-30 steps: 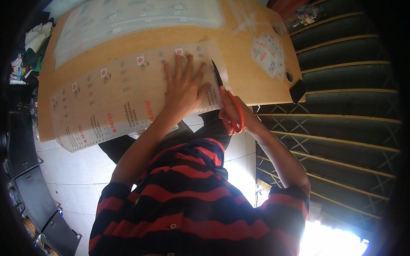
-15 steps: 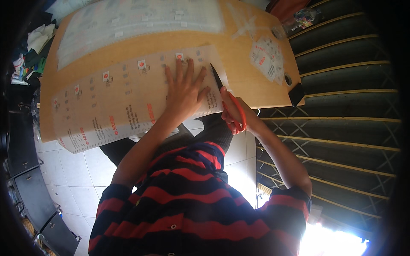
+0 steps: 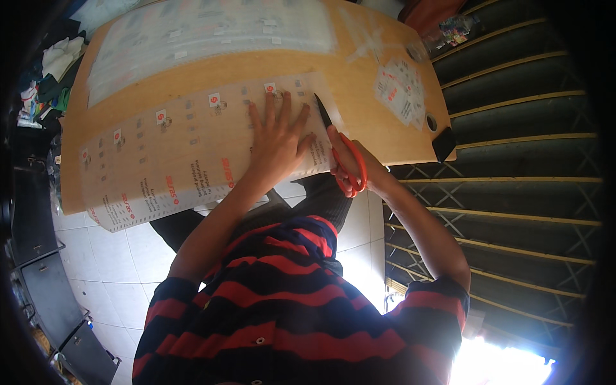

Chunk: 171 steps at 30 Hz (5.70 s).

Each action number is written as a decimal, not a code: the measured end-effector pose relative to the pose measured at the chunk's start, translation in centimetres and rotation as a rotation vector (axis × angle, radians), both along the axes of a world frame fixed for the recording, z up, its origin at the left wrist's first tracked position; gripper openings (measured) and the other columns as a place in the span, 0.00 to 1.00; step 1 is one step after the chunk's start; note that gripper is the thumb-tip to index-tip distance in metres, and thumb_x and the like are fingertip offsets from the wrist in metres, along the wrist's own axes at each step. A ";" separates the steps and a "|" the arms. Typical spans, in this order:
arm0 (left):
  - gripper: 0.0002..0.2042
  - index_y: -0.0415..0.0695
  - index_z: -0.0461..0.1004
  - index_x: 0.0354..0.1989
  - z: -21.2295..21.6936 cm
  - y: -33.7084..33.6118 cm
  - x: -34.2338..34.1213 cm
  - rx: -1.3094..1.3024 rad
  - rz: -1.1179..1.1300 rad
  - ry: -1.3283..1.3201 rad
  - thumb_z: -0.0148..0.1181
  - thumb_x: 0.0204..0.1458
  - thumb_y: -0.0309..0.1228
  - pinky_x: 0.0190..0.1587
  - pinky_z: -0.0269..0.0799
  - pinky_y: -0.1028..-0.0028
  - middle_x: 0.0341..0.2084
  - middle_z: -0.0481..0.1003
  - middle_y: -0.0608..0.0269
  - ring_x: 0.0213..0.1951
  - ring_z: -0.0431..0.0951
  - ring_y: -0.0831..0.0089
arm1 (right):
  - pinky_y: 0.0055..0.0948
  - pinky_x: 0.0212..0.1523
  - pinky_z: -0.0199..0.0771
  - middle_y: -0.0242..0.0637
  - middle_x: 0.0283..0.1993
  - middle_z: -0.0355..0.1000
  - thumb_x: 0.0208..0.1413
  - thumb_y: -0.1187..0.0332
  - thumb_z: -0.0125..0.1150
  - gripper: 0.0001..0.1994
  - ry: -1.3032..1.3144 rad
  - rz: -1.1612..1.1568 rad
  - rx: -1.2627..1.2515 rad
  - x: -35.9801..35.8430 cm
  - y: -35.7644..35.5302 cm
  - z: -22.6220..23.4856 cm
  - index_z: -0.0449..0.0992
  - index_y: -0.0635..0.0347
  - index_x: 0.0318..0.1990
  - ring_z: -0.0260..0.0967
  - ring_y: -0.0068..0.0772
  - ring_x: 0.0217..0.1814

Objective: The person uses red-handled scissors to cut a large sheet of translucent paper with printed text and logos into smaller rectangular pieces. They hold the paper steady with their left hand while cutting with their right hand, repeatedly trimming the edges and separating sections on a wooden table.

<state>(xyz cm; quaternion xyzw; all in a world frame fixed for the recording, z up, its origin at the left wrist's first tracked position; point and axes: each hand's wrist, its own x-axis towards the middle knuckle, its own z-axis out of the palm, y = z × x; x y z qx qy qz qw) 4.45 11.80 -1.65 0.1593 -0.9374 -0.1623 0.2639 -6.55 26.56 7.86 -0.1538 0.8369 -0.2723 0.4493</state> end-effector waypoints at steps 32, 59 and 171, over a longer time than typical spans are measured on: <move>0.30 0.50 0.69 0.66 0.0 -0.2 0.0 -0.015 -0.002 -0.006 0.60 0.57 0.50 0.66 0.42 0.28 0.68 0.59 0.41 0.71 0.50 0.34 | 0.27 0.09 0.60 0.33 0.12 0.61 0.61 0.25 0.37 0.42 -0.079 0.033 -0.044 -2.5 -3.6 1.2 0.72 0.63 0.31 0.62 0.27 0.09; 0.30 0.51 0.69 0.66 -0.2 -0.9 -0.2 -0.071 -0.055 -0.010 0.61 0.56 0.48 0.64 0.45 0.26 0.67 0.60 0.43 0.70 0.53 0.34 | 0.28 0.12 0.65 0.34 0.09 0.63 0.63 0.28 0.38 0.43 0.154 0.117 -0.239 -1.3 -1.6 0.1 0.71 0.64 0.19 0.65 0.27 0.10; 0.16 0.44 0.80 0.41 -0.8 0.9 9.6 0.009 -0.220 0.305 0.70 0.40 0.21 0.53 0.67 0.53 0.43 0.77 0.68 0.41 0.73 0.65 | 0.23 0.14 0.71 0.34 0.14 0.65 0.71 0.40 0.33 0.38 -0.257 0.116 -0.369 12.9 7.7 -1.8 0.74 0.71 0.30 0.69 0.27 0.11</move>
